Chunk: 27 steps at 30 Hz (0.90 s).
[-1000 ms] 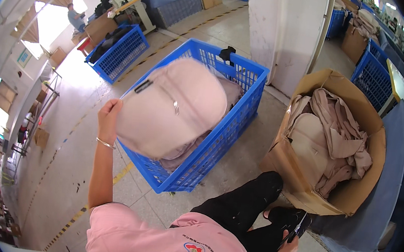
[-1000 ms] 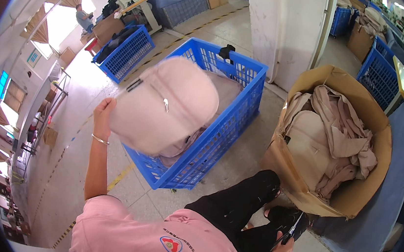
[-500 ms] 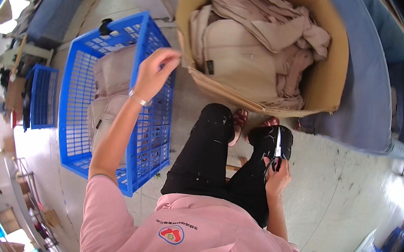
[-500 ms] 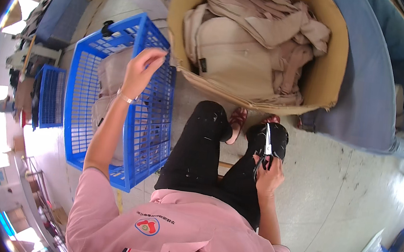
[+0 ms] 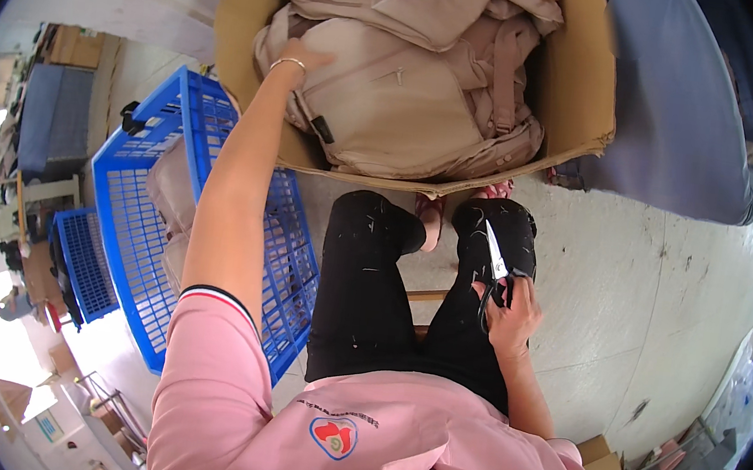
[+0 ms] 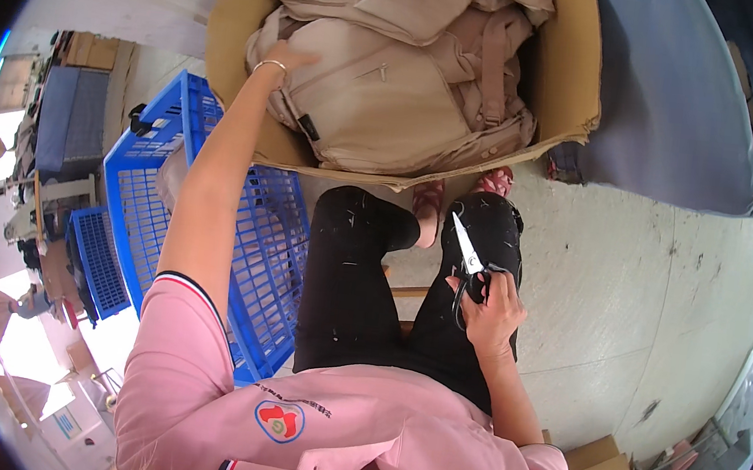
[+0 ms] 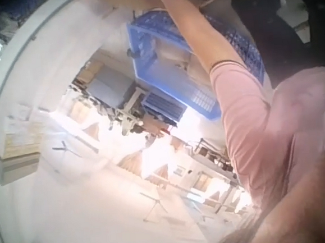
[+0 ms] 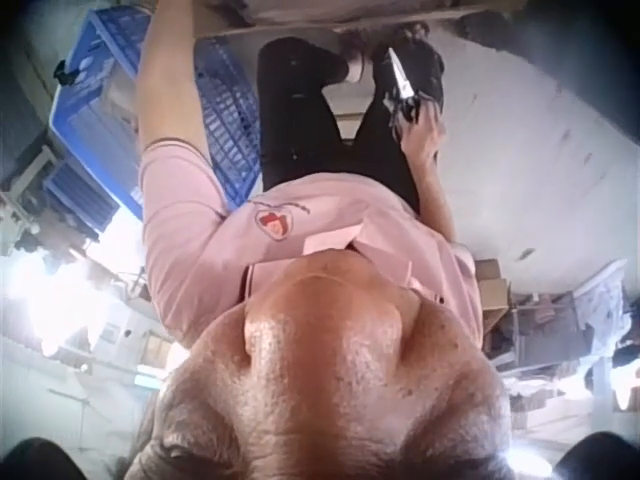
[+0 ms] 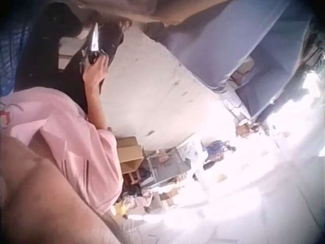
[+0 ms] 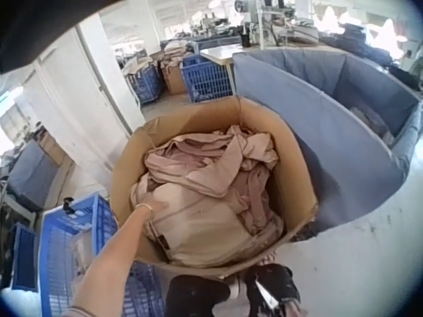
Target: Trimming loose threads from fabric bags using scissors.
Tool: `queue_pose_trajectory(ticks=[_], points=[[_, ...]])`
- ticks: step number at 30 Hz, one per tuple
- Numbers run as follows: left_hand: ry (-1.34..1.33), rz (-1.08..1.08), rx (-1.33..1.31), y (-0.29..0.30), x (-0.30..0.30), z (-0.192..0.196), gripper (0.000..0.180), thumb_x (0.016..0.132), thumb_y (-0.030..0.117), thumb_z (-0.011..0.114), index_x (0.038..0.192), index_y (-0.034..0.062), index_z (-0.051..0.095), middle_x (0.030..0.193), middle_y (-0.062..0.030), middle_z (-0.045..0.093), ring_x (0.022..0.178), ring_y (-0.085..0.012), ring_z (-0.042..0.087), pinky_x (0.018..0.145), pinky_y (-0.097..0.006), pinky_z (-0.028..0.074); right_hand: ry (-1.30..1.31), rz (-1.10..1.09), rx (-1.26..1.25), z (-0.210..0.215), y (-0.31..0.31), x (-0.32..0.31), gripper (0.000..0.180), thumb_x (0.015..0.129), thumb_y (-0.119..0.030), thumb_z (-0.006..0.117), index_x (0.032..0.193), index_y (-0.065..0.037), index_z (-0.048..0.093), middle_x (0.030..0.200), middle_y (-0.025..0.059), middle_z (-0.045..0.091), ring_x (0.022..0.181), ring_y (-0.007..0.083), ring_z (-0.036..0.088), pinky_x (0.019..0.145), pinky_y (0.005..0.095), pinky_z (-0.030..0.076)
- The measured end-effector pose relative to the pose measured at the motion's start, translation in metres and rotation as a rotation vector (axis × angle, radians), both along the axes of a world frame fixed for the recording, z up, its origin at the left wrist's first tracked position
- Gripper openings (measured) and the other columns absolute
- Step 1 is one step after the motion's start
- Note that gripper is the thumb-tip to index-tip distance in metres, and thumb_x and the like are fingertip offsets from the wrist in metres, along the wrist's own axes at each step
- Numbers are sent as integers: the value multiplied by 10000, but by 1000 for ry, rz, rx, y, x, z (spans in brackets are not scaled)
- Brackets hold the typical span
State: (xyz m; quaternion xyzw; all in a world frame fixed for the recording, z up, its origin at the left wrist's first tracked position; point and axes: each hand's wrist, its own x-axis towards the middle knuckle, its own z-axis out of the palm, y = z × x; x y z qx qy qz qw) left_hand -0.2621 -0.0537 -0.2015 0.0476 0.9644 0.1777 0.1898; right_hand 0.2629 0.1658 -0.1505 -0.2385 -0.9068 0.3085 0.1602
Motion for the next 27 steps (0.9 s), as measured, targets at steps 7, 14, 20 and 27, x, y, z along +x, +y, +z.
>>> queue_pose_trajectory(ticks=[7,14,20,27], points=[[-248,310,771,11,48,63,617,682,163,876,1195,-49,608,1116,-146,673,962,-234,661,850,-360,530,1,34,4,3,2,-2,462,684,-335,879,817,-42,548,707,74,547,543,274,559,477,355,428],[-107,307,1079,-11,106,134,549,703,91,854,1185,-31,620,1117,-128,677,965,-213,662,871,-334,520,-4,23,-27,6,-4,0,440,702,-334,867,850,-37,579,732,80,580,568,283,582,504,359,456],[259,247,1399,-45,160,270,572,783,134,806,1276,-28,565,1242,-125,628,1133,-237,607,999,-392,483,-47,-157,-183,6,-3,0,359,748,-236,847,838,-12,580,690,110,539,601,229,563,555,372,434],[345,276,1591,-142,219,371,503,958,250,604,1388,22,476,1357,-148,558,1227,-315,552,1041,-509,444,341,-197,-993,45,3,-16,251,965,-276,636,917,-30,632,859,54,669,664,98,591,593,245,463]])
